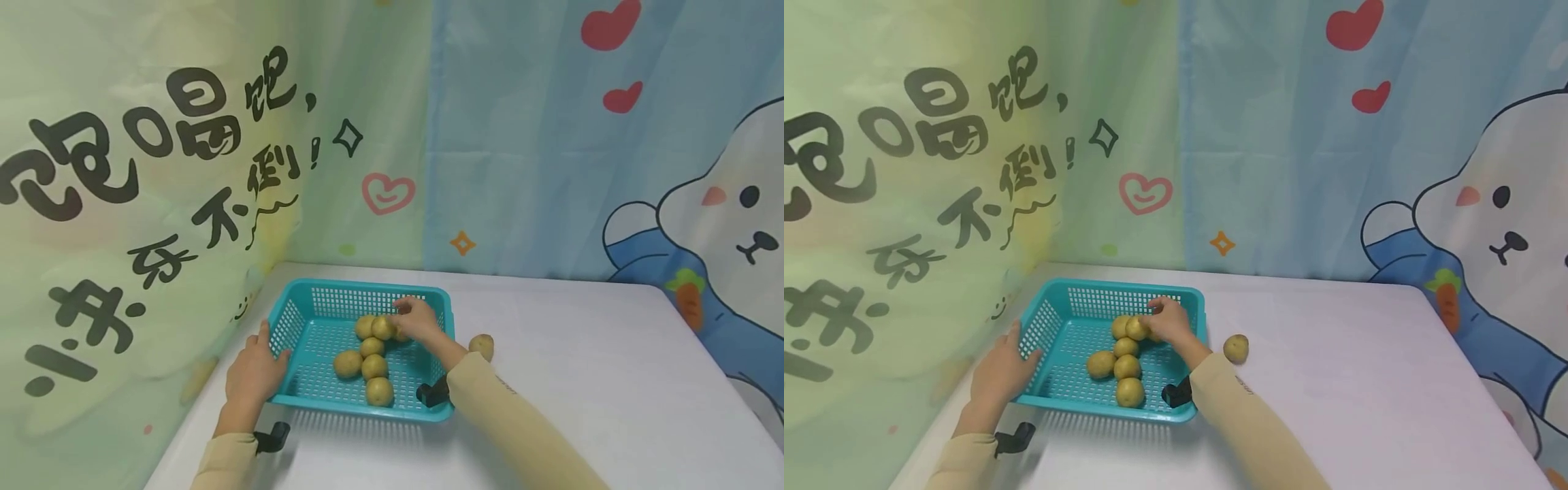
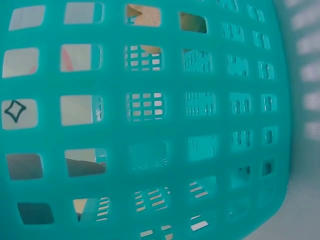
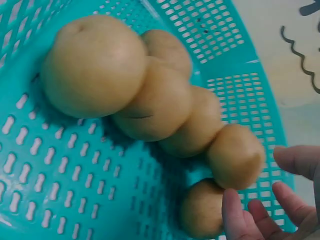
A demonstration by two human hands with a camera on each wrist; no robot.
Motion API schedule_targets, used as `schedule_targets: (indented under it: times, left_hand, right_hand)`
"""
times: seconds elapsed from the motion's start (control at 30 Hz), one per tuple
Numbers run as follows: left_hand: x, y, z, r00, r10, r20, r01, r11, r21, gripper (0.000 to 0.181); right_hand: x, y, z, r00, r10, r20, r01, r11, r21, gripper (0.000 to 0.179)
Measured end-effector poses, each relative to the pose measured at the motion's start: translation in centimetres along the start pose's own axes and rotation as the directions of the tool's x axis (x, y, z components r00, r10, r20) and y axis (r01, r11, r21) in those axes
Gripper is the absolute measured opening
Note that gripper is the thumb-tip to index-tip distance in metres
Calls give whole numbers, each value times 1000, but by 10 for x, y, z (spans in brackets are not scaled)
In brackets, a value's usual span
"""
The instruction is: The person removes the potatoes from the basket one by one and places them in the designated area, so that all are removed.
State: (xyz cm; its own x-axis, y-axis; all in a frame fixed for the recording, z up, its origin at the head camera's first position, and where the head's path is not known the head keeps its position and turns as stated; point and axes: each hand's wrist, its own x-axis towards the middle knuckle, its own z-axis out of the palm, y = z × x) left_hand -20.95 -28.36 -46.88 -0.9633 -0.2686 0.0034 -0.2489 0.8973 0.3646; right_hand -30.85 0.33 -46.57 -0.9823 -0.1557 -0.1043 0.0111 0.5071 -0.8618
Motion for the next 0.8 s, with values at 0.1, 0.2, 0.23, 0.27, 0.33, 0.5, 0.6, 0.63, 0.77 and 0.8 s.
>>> schedule_targets:
  times: [0.1, 0.2, 0.23, 0.27, 0.33, 0.5, 0.6, 0.63, 0.77, 0.8]
  left_hand:
    - [0, 0, 1, 1000, -7, -2, 7, 1000, 0, 79]
    - [-1, 0, 2, 1000, -12, -5, 12, 1000, 2, 79]
    - [0, 0, 2, 1000, -13, -6, 13, 1000, 3, 79]
    - [0, -1, 2, 1000, -14, -7, 14, 1000, 5, 79]
    - [0, 0, 2, 1000, -12, -10, 12, 1000, 4, 79]
    - [1, 2, 2, 1000, 3, -19, -3, 1000, 0, 78]
    - [1, 2, 2, 1000, 0, -24, 0, 1000, 8, 78]
    - [1, 2, 1, 1000, -3, -25, 3, 1000, 9, 78]
    - [0, 3, 1, 1000, -8, -26, 9, 1000, 12, 78]
    - [0, 3, 1, 1000, -9, -26, 10, 1000, 12, 78]
  right_hand:
    - [-1, 4, 7, 999, -30, 17, 31, 998, -46, 48]
    - [-1, 6, 11, 996, -81, 41, 86, 990, -114, 56]
    - [0, 6, 12, 994, -93, 54, 99, 987, -125, 58]
    - [0, 7, 13, 993, -101, 65, 108, 986, -129, 59]
    - [1, 8, 14, 990, -116, 84, 127, 982, -137, 60]
    - [4, 10, 15, 985, -142, 96, 154, 979, -137, 59]
    - [4, 10, 16, 979, -162, 121, 180, 971, -154, 58]
    - [4, 10, 17, 976, -170, 133, 191, 968, -161, 58]
    - [4, 10, 20, 968, -192, 161, 219, 960, -173, 59]
    - [4, 10, 20, 967, -198, 159, 225, 958, -177, 59]
